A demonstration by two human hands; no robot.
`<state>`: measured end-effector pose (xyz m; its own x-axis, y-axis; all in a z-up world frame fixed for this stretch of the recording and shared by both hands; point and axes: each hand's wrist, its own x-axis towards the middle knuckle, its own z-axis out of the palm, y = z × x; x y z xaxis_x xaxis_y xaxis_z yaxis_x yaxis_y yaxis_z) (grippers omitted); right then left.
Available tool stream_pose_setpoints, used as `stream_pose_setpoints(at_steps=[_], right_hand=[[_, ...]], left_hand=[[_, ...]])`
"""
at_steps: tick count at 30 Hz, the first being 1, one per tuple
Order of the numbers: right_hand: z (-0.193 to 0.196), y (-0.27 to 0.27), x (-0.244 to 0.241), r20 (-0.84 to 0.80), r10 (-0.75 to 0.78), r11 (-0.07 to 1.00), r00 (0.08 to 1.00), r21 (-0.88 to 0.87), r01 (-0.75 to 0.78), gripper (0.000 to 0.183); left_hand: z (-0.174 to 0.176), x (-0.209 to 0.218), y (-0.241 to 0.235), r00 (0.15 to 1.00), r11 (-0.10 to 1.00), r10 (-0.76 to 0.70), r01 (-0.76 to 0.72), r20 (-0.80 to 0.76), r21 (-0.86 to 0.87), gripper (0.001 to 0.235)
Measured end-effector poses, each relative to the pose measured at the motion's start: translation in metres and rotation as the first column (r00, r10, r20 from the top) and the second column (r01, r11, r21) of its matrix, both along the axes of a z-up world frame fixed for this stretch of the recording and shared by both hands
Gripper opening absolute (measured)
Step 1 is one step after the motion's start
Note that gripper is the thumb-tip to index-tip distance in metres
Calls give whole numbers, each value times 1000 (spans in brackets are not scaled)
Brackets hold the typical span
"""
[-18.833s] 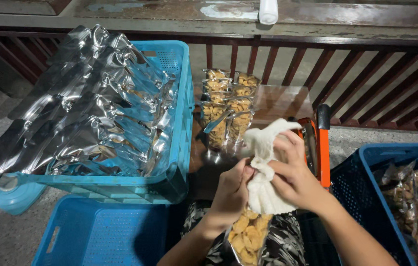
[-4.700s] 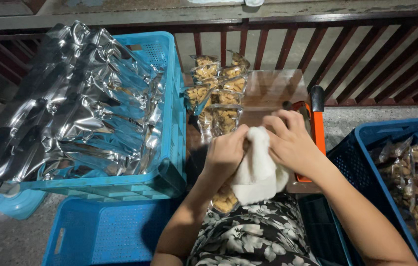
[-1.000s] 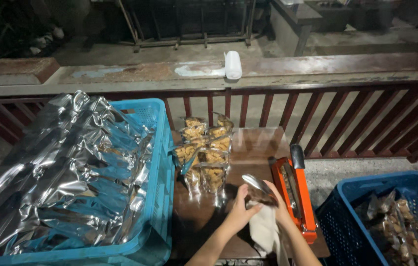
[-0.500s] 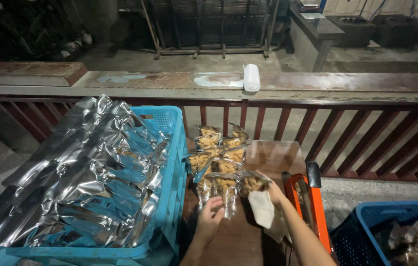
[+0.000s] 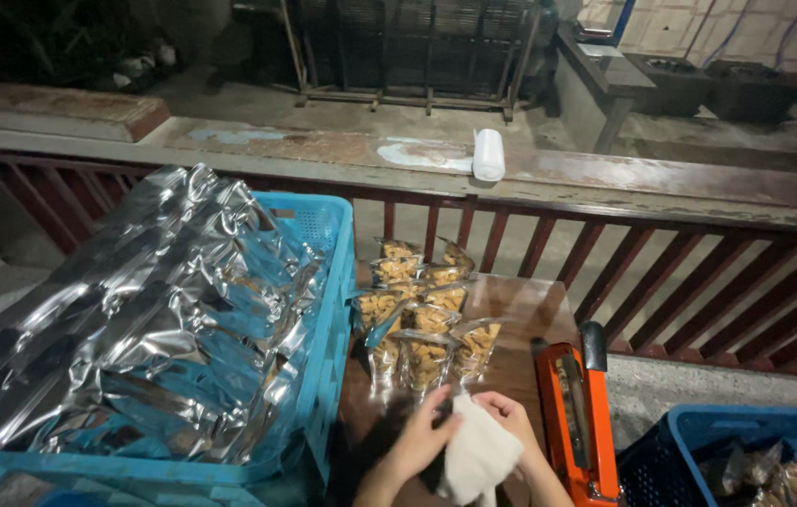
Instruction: The person sits at a table and repeatedly wipes the exterior of clear plastic snack bags filled with chips using a white cloth. They handle the bags one by one, cleaning them before placing them into a blue basket.
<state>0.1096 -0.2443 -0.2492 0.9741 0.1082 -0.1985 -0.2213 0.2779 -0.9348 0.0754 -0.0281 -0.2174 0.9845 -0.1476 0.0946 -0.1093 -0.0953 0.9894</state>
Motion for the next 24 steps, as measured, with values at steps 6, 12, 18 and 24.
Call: stream_pose_setpoints(at_steps=[6,12,18,24], right_hand=[[110,29,-28,119,-16,956,993,292,-20,36],[188,70,-54,801,251,833,544,-464,300,34],[199,103,-36,294,165,975,941,98,-202,34],[247,164,-18,28,482,589,876,730,-347,57]], left_hand=[[136,-30,2,989,997,71,-73,126,8,31],[250,-49,45,905,907,255,-346,340,239,28],[273,-43,118,893,871,357,-424,274,248,32],[254,-8,224,532,521,513,-817,674,248,11]])
